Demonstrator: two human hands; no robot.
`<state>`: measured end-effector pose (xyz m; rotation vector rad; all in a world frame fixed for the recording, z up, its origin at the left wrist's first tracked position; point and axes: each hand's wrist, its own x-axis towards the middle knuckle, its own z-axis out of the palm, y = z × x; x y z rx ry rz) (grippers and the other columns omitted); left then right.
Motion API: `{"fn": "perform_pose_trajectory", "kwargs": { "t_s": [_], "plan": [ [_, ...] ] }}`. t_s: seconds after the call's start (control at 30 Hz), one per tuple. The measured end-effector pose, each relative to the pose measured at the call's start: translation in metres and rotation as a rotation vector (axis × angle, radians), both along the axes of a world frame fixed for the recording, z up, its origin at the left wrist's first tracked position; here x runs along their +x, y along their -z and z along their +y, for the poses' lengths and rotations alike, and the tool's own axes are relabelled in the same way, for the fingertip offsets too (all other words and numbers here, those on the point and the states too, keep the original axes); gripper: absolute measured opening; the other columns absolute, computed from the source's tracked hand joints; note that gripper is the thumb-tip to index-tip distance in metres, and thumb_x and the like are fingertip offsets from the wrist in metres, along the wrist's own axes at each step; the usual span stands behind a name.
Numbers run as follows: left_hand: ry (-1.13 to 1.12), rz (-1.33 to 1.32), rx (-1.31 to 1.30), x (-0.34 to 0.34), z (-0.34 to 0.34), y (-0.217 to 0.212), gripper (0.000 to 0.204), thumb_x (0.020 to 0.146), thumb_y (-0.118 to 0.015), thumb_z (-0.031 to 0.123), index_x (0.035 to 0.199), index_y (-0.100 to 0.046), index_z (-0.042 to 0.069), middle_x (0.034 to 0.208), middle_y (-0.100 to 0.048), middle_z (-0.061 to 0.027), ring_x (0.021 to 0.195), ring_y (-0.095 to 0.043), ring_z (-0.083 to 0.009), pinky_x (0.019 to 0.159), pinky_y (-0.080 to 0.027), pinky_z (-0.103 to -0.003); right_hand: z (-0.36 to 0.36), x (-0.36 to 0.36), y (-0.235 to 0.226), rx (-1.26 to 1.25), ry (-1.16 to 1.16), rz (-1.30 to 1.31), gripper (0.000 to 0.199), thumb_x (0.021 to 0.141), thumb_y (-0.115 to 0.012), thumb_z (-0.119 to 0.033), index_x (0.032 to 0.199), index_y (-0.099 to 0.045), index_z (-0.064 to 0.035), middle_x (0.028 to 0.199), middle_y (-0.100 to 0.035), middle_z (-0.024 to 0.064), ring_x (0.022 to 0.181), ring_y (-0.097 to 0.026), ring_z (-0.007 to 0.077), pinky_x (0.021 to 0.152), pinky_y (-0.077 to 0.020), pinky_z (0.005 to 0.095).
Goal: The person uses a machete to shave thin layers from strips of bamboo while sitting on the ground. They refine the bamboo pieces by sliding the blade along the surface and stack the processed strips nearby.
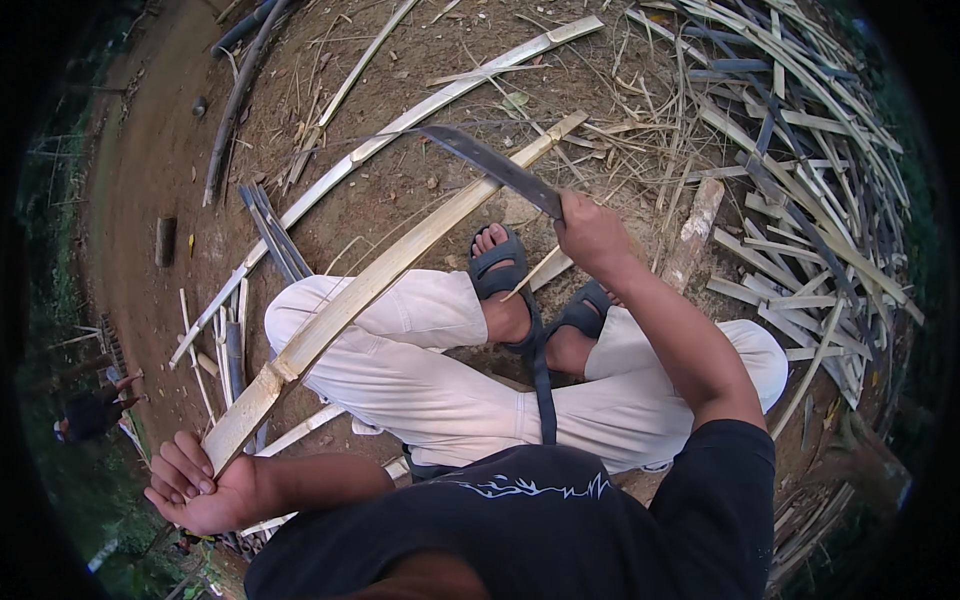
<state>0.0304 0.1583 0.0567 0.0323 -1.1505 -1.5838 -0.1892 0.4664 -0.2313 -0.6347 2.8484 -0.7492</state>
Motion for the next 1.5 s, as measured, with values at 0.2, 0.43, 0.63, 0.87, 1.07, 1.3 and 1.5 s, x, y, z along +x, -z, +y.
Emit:
{"fn": "perform_pose_trajectory", "kwargs": {
  "t_s": [0.2,0.43,0.63,0.87,1.07,1.3,1.5],
  "plan": [
    [-0.084,-0.005,0.043,-0.007,-0.002,-0.004,0.039,0.102,-0.041,0.020,0.064,-0.030,0.017,0.055,-0.028,0.0011,0.043,-0.022,-0.0093,0.043,-0.018,-0.025,0.058,-0.055,0.070,0.326,0.196,-0.091,0.017,0.085,-0.060,-0.010,0.098,-0.060,0.0008,0.088,-0.069,0.0242,0.083,-0.068,0.0420,0.074,-0.0546,0.0516],
    [-0.063,0.014,0.009,-0.005,0.006,0.000,0.040,0.101,-0.040,0.019,0.063,-0.030,0.017,0.054,-0.029,0.0005,0.044,-0.022,-0.0103,0.042,-0.018,-0.026,0.022,-0.026,0.017,0.064,-0.067,0.039,0.021,0.085,-0.061,-0.013,0.101,-0.057,-0.0006,0.087,-0.068,0.0251,0.081,-0.068,0.0417,0.071,-0.0542,0.0511],
    [-0.173,-0.023,0.069,-0.011,-0.015,0.000,0.040,0.099,-0.040,0.019,0.061,-0.029,0.018,0.052,-0.028,0.0003,0.042,-0.023,-0.0105,0.041,-0.019,-0.026,0.074,-0.070,0.094,0.358,0.219,-0.131,0.028,0.085,-0.062,-0.012,0.110,-0.061,0.0012,0.087,-0.069,0.0251,0.083,-0.068,0.0419,0.073,-0.0549,0.0507],
    [-0.232,-0.053,0.033,-0.022,-0.013,0.002,0.040,0.097,-0.041,0.019,0.059,-0.028,0.018,0.050,-0.026,0.0017,0.041,-0.022,-0.0095,0.045,-0.027,-0.022,0.058,-0.052,0.081,0.380,0.256,-0.257,0.024,0.086,-0.062,-0.012,0.104,-0.063,0.0031,0.090,-0.069,0.0265,0.087,-0.068,0.0426,0.077,-0.0554,0.0508],
    [0.088,0.019,-0.042,-0.015,-0.008,-0.002,0.039,0.097,-0.042,0.021,0.059,-0.030,0.019,0.050,-0.027,0.0026,0.039,-0.023,-0.0100,0.060,-0.037,-0.019,0.003,0.023,-0.038,-0.242,-0.223,0.039,0.034,0.077,-0.070,-0.009,0.108,-0.059,0.0018,0.084,-0.067,0.0189,0.078,-0.067,0.0378,0.070,-0.0526,0.0506],
    [0.173,0.129,-0.106,-0.010,0.017,-0.004,0.040,0.099,-0.042,0.022,0.061,-0.032,0.016,0.052,-0.030,0.0028,0.037,-0.024,-0.0082,0.042,-0.023,-0.023,0.064,-0.041,0.043,0.183,0.145,-0.147,0.031,0.080,-0.070,-0.011,0.108,-0.061,-0.0004,0.089,-0.068,0.0217,0.081,-0.067,0.0391,0.072,-0.0532,0.0497],
    [0.164,0.162,-0.140,-0.007,0.019,0.000,0.038,0.100,-0.042,0.020,0.064,-0.031,0.017,0.054,-0.030,0.0032,0.037,-0.024,-0.0074,0.041,-0.021,-0.023,0.025,0.002,0.010,-0.061,-0.062,0.036,0.031,0.081,-0.068,-0.012,0.108,-0.060,-0.0010,0.090,-0.068,0.0232,0.082,-0.067,0.0421,0.072,-0.0545,0.0501]
  ]
}}
